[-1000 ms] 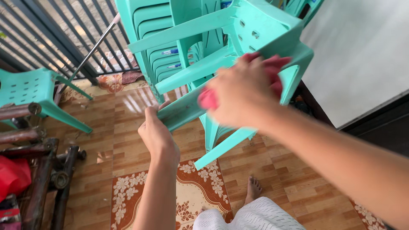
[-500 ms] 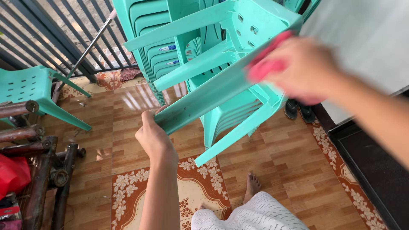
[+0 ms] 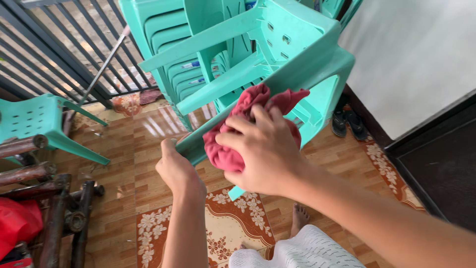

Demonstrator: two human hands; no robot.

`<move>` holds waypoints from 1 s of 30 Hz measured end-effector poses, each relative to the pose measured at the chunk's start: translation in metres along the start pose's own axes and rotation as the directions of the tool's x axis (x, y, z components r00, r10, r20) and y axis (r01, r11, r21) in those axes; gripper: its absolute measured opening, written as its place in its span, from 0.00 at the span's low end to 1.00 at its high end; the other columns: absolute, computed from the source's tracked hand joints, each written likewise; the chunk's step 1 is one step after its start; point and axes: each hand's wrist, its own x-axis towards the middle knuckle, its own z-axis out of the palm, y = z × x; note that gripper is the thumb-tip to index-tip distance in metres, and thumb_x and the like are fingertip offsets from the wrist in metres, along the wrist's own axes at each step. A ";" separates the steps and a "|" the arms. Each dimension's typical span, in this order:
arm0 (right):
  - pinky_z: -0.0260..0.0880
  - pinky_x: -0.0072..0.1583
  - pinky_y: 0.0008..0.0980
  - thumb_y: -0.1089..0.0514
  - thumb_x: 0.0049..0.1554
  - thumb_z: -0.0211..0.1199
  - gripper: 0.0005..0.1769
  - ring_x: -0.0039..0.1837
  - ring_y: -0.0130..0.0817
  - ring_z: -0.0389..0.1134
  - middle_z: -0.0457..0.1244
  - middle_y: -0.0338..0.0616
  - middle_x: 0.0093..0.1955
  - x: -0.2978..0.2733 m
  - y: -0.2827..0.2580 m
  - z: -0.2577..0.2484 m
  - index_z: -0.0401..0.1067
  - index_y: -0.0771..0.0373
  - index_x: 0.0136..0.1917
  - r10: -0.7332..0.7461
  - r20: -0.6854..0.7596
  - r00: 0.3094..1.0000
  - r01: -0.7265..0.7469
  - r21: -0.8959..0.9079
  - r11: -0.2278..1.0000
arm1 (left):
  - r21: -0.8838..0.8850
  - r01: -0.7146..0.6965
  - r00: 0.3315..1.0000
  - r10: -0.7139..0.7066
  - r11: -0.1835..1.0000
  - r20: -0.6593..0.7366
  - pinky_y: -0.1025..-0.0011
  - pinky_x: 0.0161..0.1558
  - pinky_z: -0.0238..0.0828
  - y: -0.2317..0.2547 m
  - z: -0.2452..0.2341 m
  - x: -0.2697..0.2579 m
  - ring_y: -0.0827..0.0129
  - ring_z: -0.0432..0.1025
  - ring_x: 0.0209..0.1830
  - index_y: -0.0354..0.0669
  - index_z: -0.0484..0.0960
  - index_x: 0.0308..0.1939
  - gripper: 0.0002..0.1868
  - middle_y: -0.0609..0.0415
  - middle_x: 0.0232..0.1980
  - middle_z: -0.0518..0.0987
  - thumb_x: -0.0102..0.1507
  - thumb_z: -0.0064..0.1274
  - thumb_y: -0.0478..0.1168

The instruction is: The person wipes a stack of light green plastic chairs with a pink cloth. They systematically clean the seat, backrest, and legs of each chair, lifting them to access different surfaces and moving them to a nearby wooden bench for better access.

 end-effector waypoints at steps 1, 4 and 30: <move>0.64 0.59 0.57 0.49 0.36 0.74 0.24 0.56 0.51 0.65 0.67 0.41 0.53 -0.003 -0.002 -0.001 0.79 0.53 0.48 0.027 -0.014 1.000 -0.026 0.084 0.996 | 0.025 -0.002 1.000 0.002 1.000 -0.001 0.70 0.40 0.67 -0.001 -0.002 0.003 0.69 0.70 0.33 0.28 0.86 0.38 0.24 0.52 0.33 0.80 0.61 0.45 0.48; 0.66 0.65 0.48 0.56 0.39 0.75 0.29 0.62 0.47 0.66 0.67 0.42 0.60 -0.022 0.033 -0.004 0.77 0.56 0.56 0.089 -0.143 0.986 -0.053 0.235 0.971 | 0.105 0.000 1.000 0.001 0.994 -0.007 0.63 0.38 0.59 -0.005 -0.002 0.007 0.67 0.61 0.33 0.21 0.81 0.39 0.26 0.51 0.33 0.71 0.65 0.48 0.50; 0.67 0.66 0.52 0.44 0.58 0.57 0.28 0.63 0.44 0.68 0.66 0.47 0.64 -0.112 0.334 0.019 0.67 0.57 0.67 0.652 0.758 0.020 -0.471 0.582 -0.663 | 0.765 -0.644 0.764 -0.036 0.014 0.644 0.59 0.46 0.76 -0.015 0.355 -0.059 0.53 0.79 0.50 0.46 0.86 0.44 0.30 0.49 0.47 0.85 0.53 0.66 0.65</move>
